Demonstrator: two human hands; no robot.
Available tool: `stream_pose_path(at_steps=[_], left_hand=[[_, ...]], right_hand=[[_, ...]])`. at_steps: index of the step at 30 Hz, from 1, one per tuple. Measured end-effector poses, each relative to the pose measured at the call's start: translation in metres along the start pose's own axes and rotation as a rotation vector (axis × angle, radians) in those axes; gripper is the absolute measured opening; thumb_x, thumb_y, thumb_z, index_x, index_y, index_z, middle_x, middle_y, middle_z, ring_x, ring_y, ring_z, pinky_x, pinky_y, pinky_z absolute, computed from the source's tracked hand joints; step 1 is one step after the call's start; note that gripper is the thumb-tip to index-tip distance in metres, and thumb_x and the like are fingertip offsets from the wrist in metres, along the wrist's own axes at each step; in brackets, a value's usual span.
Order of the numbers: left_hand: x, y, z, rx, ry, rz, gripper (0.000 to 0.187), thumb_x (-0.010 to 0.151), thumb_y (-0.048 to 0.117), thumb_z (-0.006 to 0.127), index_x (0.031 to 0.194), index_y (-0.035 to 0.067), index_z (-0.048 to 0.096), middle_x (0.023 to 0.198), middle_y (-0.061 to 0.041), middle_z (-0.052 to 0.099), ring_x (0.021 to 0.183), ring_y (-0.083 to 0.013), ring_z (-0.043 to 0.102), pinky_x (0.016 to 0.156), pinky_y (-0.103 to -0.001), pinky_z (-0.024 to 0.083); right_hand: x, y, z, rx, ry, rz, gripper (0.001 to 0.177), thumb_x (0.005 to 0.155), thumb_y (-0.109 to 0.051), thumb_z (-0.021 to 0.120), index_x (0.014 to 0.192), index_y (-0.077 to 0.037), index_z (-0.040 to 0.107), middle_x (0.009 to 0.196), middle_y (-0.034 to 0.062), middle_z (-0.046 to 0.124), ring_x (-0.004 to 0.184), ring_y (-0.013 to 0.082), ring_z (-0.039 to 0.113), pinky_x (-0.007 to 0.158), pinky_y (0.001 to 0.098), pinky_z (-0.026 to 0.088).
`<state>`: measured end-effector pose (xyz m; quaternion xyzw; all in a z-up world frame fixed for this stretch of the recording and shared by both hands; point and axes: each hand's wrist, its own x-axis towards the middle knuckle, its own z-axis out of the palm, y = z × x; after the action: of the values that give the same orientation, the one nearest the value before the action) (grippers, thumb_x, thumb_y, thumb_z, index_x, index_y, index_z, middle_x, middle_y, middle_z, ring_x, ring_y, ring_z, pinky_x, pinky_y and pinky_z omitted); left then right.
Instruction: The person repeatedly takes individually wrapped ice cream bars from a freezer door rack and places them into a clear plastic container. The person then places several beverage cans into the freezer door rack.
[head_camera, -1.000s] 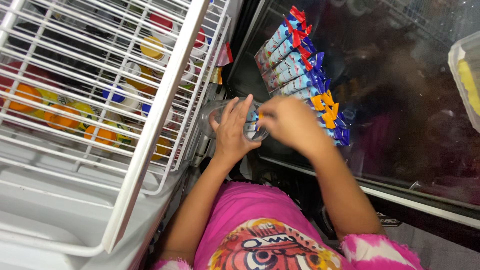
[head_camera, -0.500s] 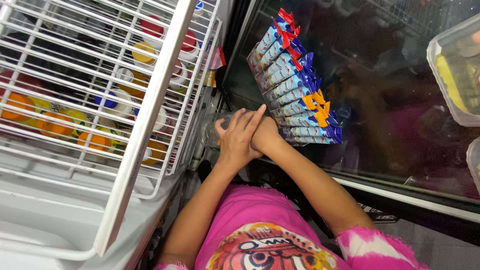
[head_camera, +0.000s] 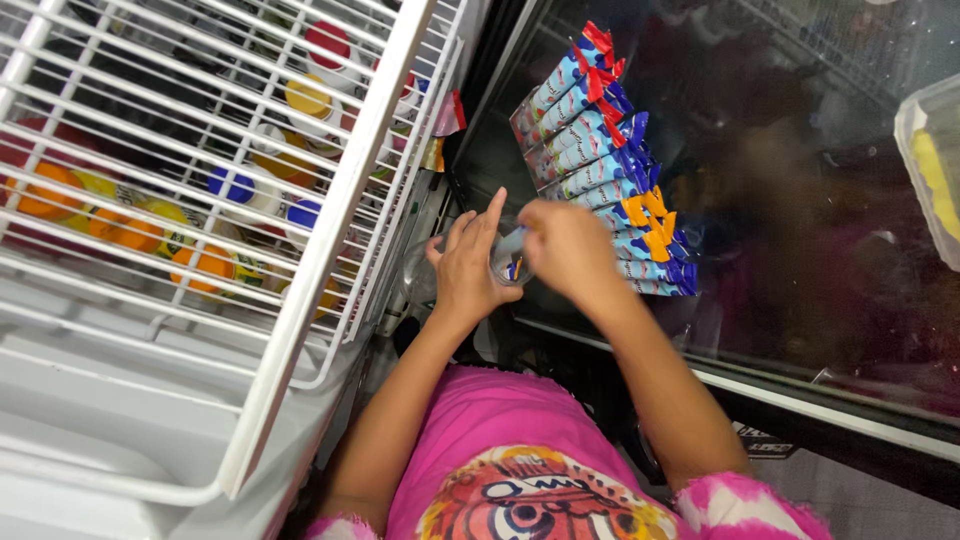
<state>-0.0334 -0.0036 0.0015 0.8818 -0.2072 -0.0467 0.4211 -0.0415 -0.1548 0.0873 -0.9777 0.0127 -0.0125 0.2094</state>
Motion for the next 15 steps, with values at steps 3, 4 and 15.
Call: stream_pose_path(at_steps=[3, 4, 15], left_hand=[[0.004, 0.003, -0.003, -0.002, -0.008, -0.012, 0.143, 0.039, 0.025, 0.097, 0.159, 0.030, 0.021, 0.134, -0.003, 0.062, 0.133, -0.0325, 0.051, 0.099, -0.067, 0.030], [0.006, 0.004, -0.004, -0.007, -0.010, -0.005, 0.144, 0.038, 0.025, 0.098, 0.159, 0.030, 0.020, 0.135, -0.003, 0.062, 0.133, -0.0334, 0.051, 0.099, -0.068, 0.030], [0.059, 0.026, 0.008, 0.117, -0.166, 0.001, 0.150, 0.039, 0.028, 0.102, 0.157, 0.041, 0.011, 0.129, -0.004, 0.062, 0.128, -0.0332, 0.053, 0.095, -0.082, 0.026]], right_hand=[[0.000, -0.005, -0.060, 0.109, 0.216, -0.039, 0.018, 0.088, -0.009, 0.074, 0.106, -0.002, 0.073, 0.091, 0.0168, 0.075, 0.080, 0.0307, 0.073, 0.072, 0.0404, 0.056], [0.001, -0.006, -0.077, 0.150, 0.241, 0.055, 0.019, 0.090, -0.008, 0.077, 0.108, -0.001, 0.073, 0.087, 0.0156, 0.074, 0.073, 0.0245, 0.074, 0.068, 0.0365, 0.056], [0.042, 0.005, -0.115, 0.005, 0.505, -0.095, 0.017, 0.095, 0.001, 0.080, 0.110, 0.007, 0.073, 0.094, 0.0174, 0.074, 0.082, 0.0205, 0.078, 0.073, 0.0290, 0.059]])
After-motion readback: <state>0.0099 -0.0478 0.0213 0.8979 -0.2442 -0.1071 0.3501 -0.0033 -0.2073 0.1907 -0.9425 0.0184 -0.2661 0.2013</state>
